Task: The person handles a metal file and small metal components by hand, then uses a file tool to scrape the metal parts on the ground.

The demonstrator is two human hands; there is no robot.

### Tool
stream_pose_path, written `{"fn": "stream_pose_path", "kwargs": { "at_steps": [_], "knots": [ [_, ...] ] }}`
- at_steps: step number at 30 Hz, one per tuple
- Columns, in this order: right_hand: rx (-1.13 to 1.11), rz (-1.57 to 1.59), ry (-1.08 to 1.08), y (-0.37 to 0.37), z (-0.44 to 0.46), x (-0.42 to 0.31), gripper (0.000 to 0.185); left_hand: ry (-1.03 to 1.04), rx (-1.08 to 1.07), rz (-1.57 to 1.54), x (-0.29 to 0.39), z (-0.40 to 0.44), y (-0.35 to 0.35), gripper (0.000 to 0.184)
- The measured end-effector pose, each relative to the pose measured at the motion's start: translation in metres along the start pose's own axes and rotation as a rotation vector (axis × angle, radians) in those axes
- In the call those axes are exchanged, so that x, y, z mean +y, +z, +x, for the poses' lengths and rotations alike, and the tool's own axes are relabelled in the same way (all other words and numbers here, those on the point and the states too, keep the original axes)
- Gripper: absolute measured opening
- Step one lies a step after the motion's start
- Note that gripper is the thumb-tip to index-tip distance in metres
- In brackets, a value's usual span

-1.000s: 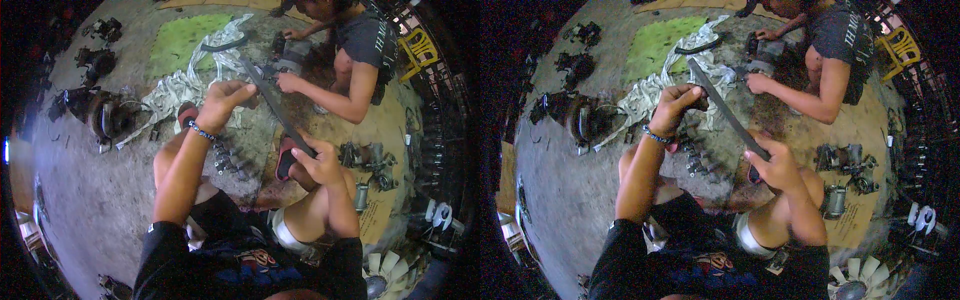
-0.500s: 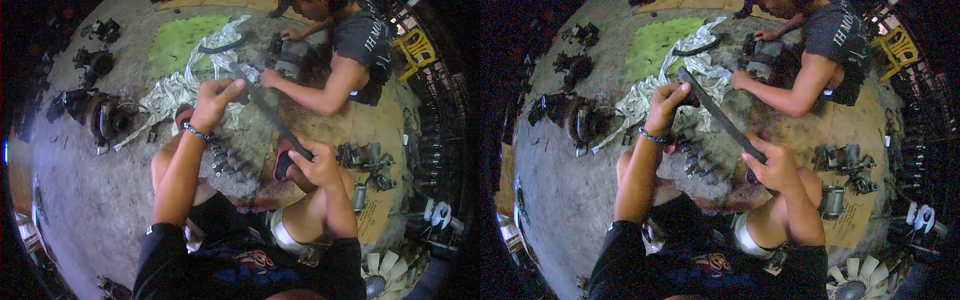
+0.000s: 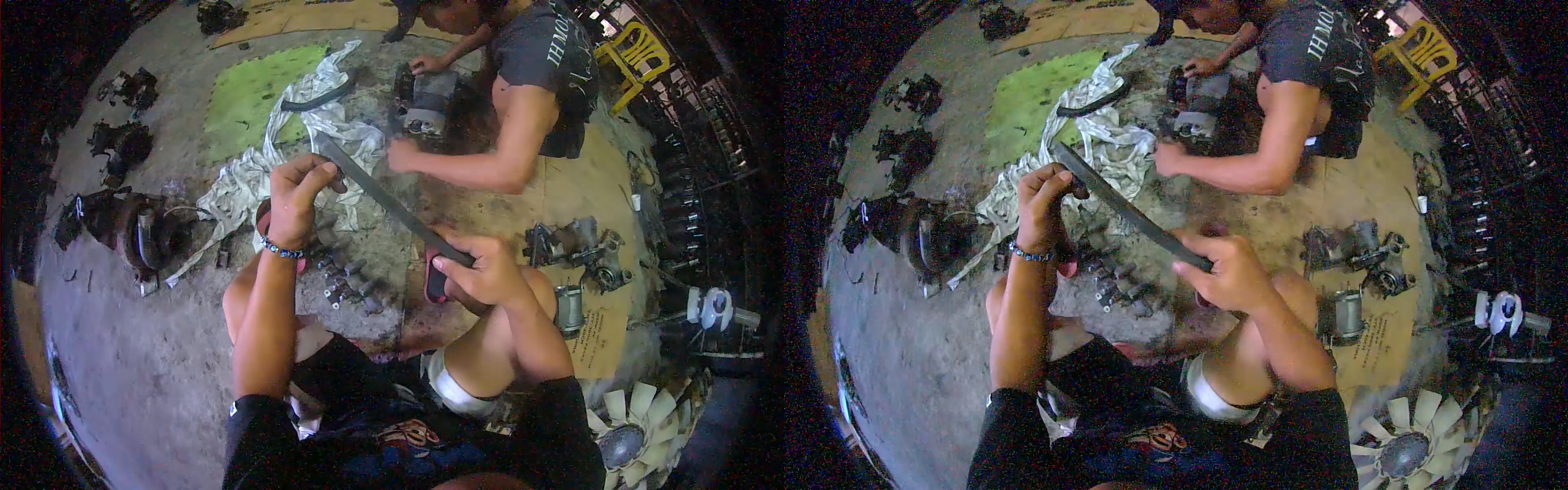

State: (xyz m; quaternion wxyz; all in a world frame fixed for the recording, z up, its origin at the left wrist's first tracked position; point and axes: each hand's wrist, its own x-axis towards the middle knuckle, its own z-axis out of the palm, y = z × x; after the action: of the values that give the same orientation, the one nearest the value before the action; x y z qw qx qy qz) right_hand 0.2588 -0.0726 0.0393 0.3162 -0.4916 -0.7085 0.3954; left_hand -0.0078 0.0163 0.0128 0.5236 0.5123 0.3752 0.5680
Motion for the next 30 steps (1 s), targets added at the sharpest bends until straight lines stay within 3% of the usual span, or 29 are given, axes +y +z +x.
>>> {"fn": "stream_pose_path", "kwargs": {
  "at_steps": [8,11,14,20,23,30],
  "knots": [
    [-0.046,0.047,-0.008,-0.001,0.0,-0.004,0.032,-0.099,0.024,-0.075,0.001,0.001,0.002,0.023],
    [0.027,0.043,-0.138,0.003,0.0,0.008,0.032,-0.124,-0.007,-0.116,-0.002,0.002,0.0,0.022],
    [-0.046,0.09,0.01,-0.001,-0.001,0.001,0.034,-0.114,-0.05,-0.152,-0.003,0.003,-0.003,0.02],
    [-0.102,0.233,0.015,0.0,0.0,0.001,0.035,-0.106,-0.095,-0.285,-0.005,0.005,-0.005,0.017],
    [-0.196,0.358,0.202,-0.003,0.0,-0.01,0.036,-0.118,-0.103,-0.351,-0.001,0.004,-0.004,0.016],
    [-0.265,0.501,0.251,0.004,0.004,-0.013,0.037,-0.11,-0.104,-0.477,-0.007,0.006,-0.009,0.015]
  ]
}}
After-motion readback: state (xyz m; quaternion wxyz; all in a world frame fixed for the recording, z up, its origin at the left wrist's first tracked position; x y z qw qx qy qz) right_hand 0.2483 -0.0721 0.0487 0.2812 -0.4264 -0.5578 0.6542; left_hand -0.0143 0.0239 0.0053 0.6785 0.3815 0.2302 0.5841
